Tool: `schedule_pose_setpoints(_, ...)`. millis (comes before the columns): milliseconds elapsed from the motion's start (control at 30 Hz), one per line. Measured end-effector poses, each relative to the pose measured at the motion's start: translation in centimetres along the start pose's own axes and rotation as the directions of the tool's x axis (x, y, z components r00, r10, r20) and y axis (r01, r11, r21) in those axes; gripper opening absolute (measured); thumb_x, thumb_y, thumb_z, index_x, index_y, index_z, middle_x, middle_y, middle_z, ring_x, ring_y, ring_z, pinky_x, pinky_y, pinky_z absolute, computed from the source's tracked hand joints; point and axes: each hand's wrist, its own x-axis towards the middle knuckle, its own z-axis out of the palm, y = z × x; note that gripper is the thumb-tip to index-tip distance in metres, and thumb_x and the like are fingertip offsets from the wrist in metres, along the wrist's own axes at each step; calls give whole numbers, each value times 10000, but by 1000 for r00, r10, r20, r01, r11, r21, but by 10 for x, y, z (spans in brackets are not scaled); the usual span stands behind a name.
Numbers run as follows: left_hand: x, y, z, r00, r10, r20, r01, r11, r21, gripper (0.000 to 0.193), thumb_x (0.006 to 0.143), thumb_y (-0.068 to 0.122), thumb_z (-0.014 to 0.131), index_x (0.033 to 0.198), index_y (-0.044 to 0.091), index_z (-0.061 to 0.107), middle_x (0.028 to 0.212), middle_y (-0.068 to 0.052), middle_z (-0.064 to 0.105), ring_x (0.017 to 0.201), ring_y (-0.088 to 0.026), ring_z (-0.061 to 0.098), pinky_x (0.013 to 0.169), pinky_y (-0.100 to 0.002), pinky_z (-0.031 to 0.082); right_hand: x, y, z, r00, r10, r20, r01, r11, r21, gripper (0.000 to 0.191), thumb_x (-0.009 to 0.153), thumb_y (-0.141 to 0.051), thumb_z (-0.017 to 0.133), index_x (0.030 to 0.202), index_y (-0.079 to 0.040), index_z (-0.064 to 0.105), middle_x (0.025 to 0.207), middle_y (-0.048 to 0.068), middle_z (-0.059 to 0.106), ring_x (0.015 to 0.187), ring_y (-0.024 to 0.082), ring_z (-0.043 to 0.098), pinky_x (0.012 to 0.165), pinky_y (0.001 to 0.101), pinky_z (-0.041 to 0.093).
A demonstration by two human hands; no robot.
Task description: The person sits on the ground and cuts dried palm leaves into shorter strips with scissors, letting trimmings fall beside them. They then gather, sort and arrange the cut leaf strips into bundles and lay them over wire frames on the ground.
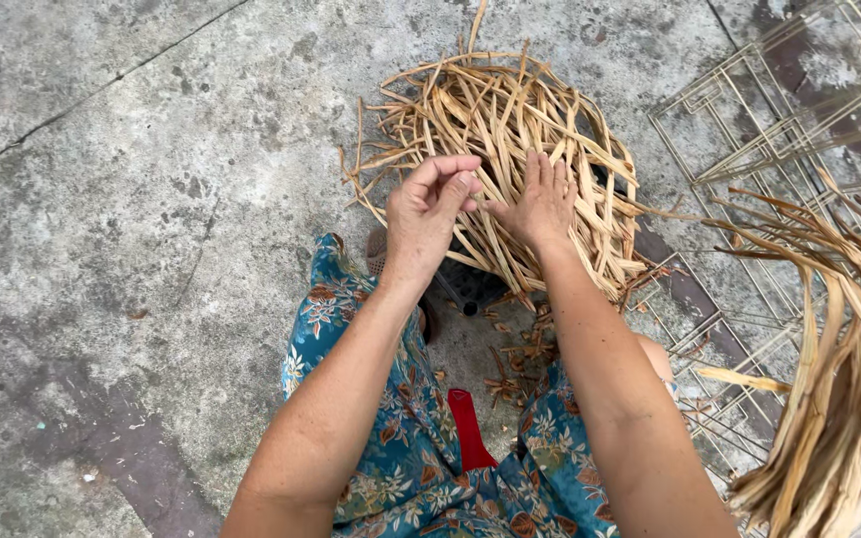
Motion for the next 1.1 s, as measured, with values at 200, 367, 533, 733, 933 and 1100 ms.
schedule_pose_setpoints(200, 2, 3, -2, 997, -79, 17, 80, 992, -100, 186, 1035, 65, 626, 1195, 12, 705, 952, -38, 718, 809, -87, 668, 767, -249, 594, 2, -28, 30, 994, -61, -90, 43, 981, -187, 1233, 704, -681, 804, 1619, -122, 194, 1582, 197, 338, 1517, 411, 220, 1203, 647, 115)
schedule_pose_setpoints(367, 3, 5, -4, 997, -69, 22, 71, 992, -100, 185, 1039, 75, 624, 1192, 10, 705, 990, -40, 720, 875, -87, 673, 800, -258, 594, 7, -20, 60, 932, -194, -307, 83, 937, -340, 1112, 758, -504, 814, 1628, -86, 262, 1420, 185, 509, 1292, 386, 443, 1064, 588, 289)
schedule_pose_setpoints(533, 6, 10, -6, 995, -103, 0, 103, 993, -62, 194, 1030, 92, 619, 1186, 20, 710, 982, -36, 725, 886, -80, 687, 801, -255, 611, 20, -5, 48, 971, -31, -237, -11, 985, -171, 948, 783, -244, 802, 1584, -60, 330, 1192, 159, 574, 1109, 327, 528, 941, 477, 359)
schedule_pose_setpoints(733, 11, 7, -10, 992, -126, -10, 126, 991, -36, 204, 1034, 107, 622, 1199, 30, 713, 971, -31, 734, 831, -82, 669, 770, -243, 591, 32, 8, 0, 967, 253, 8, -244, 923, 296, 443, 866, -127, 773, 1283, -126, 625, 1107, 91, 634, 842, 202, 603, 736, 389, 521)
schedule_pose_setpoints(933, 16, -6, -6, 994, -109, 32, 110, 993, -37, 193, 1024, 119, 647, 1186, 44, 720, 935, -19, 727, 787, -86, 656, 728, -243, 574, 16, 56, -72, 951, 77, -299, 162, 700, 696, 450, 844, -27, 757, 1274, -87, 637, 1014, 53, 754, 828, 119, 701, 801, 286, 576)
schedule_pose_setpoints(1100, 12, -14, 12, 957, -168, 237, 140, 982, 130, 329, 965, 201, 710, 1279, 103, 692, 1034, -49, 703, 844, -83, 669, 784, -249, 610, -18, 77, -120, 896, 179, -406, 286, 467, 837, 479, 920, -32, 740, 1369, -59, 574, 1187, 75, 713, 981, 131, 701, 883, 264, 632)
